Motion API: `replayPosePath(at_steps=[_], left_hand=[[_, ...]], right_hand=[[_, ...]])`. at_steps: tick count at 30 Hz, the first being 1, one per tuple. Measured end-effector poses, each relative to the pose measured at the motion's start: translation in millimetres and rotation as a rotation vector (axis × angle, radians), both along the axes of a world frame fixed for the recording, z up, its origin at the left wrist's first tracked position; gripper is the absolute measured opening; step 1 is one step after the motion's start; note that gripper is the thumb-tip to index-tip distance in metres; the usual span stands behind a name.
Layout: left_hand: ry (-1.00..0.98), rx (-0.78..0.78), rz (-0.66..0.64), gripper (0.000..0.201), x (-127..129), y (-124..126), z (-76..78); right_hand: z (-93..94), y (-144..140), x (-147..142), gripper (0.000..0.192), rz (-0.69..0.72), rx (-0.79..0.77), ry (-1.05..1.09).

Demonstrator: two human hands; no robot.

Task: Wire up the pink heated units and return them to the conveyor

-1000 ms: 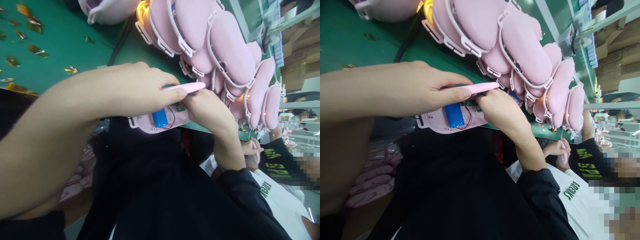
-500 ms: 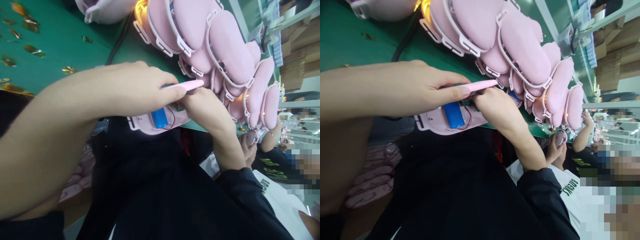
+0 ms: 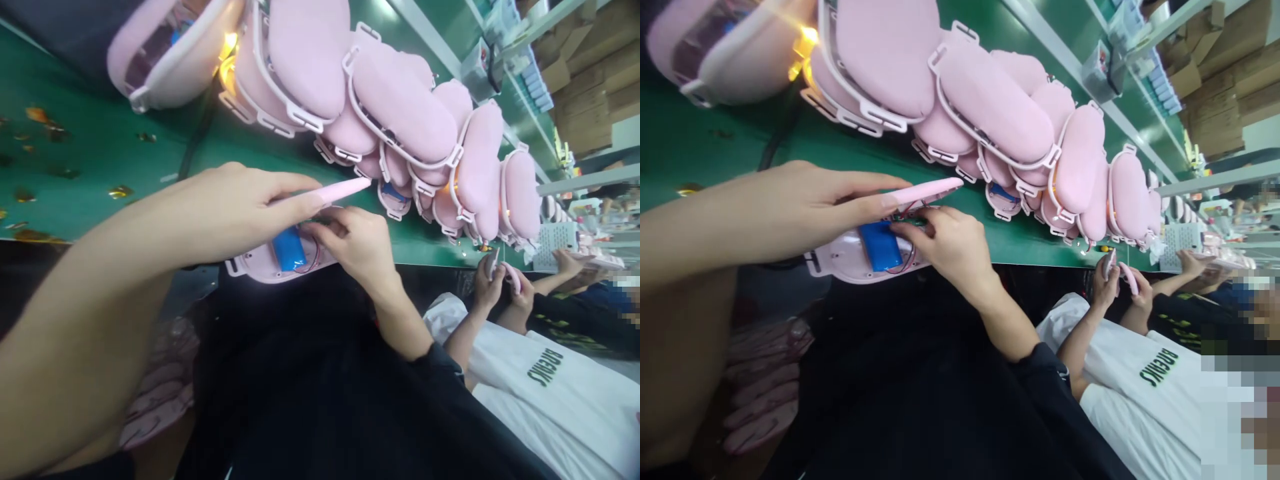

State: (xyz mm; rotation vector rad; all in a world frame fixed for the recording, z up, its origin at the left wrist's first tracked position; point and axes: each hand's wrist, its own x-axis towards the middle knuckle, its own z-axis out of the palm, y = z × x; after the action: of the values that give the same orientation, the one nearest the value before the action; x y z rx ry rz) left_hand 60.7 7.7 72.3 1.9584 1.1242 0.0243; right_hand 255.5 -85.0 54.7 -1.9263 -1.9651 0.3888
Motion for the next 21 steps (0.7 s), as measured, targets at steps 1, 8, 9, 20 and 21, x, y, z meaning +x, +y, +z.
replayPosePath(at_steps=[1, 8, 9, 20, 21], left_hand=[[0.015, 0.001, 0.006, 0.07, 1, -1, 2.1], [0.154, 0.065, -0.054, 0.075, 6, -15, 11.5], [0.156, 0.098, -0.074, 0.074, 7, -19, 10.5], [0.107, 0.198, -0.041, 0.07, 8, -35, 0.8], [0.114, 0.196, -0.037, 0.069, 9, -34, 2.0]], right_hand=[[-3.3, 1, -5, 0.021, -0.018, -0.013, -0.002], [2.4, -7, 21, 0.015, 0.128, 0.015, 0.119], [2.4, -10, 28, 0.014, 0.161, 0.016, 0.114], [-24.6, -5, 44, 0.016, 0.14, 0.067, 0.074], [-26.4, -3, 44, 0.017, 0.14, 0.064, 0.071]])
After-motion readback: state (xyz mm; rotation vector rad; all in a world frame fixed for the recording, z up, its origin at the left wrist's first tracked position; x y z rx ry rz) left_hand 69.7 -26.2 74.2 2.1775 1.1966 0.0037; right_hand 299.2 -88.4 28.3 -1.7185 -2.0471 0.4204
